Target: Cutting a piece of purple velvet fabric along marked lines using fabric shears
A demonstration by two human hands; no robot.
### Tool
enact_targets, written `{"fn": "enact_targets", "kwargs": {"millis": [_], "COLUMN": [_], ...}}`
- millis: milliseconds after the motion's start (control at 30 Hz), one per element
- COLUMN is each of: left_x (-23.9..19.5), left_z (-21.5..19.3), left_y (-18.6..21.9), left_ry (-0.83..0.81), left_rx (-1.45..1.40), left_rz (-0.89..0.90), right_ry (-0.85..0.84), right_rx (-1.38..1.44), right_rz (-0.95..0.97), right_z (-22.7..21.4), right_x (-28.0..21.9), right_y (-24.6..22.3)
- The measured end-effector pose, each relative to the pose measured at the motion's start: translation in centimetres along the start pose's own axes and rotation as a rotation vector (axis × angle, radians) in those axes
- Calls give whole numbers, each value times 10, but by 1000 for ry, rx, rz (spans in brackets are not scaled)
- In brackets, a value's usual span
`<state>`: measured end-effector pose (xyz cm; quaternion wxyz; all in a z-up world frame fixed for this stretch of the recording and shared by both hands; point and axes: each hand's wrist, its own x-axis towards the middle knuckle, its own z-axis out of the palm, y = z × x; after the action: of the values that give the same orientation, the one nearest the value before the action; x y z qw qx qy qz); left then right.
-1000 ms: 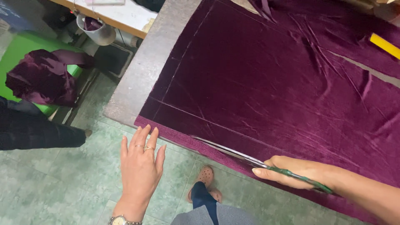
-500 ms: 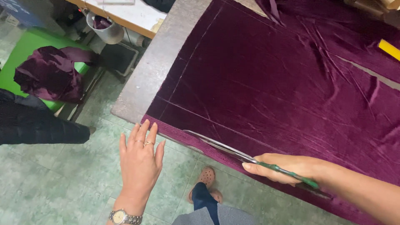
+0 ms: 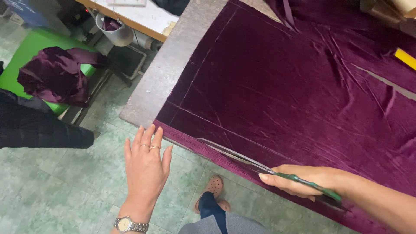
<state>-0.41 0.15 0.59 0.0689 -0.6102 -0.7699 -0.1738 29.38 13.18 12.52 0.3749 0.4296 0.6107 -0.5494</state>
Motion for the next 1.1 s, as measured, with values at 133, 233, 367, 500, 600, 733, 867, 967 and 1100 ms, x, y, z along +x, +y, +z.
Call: {"fn": "enact_targets", "kwargs": {"millis": [133,233,367,500,600,733,867,967,1100], "left_x": [-1,-1,-2,-2,-2,-3,-3,0,3], "left_z": [2,2,2,2,3,7,6,3,3], "left_y": [-2,-2,-2,-2,-1,-1,-1,0,-2], "left_ry": [0,-17,-61,-63,-66,-58,-43,-57,-94], "left_rx": [1,-10,-24,-33,-44,-11,-49,-61,-73], "left_rz": [8,-7,-26,-39,-48,-42,-53,-64,-86], "right_ry": [24,53,43,144,159,241,14,41,68], "right_rx": [-44,-81,-36,-139,-75,-93,-146,-118,-110], "right_rz": [-4,-41,-91,-220,-148,-170,-53,-44,-124], "right_z": [1,0,0,3,4,2,-3,-4,-4], "right_x": [13,21,27,42,36,21,22,23,36], "right_y": [-7,-19,-23,-4,-11,-19,-30,-46,-51]}}
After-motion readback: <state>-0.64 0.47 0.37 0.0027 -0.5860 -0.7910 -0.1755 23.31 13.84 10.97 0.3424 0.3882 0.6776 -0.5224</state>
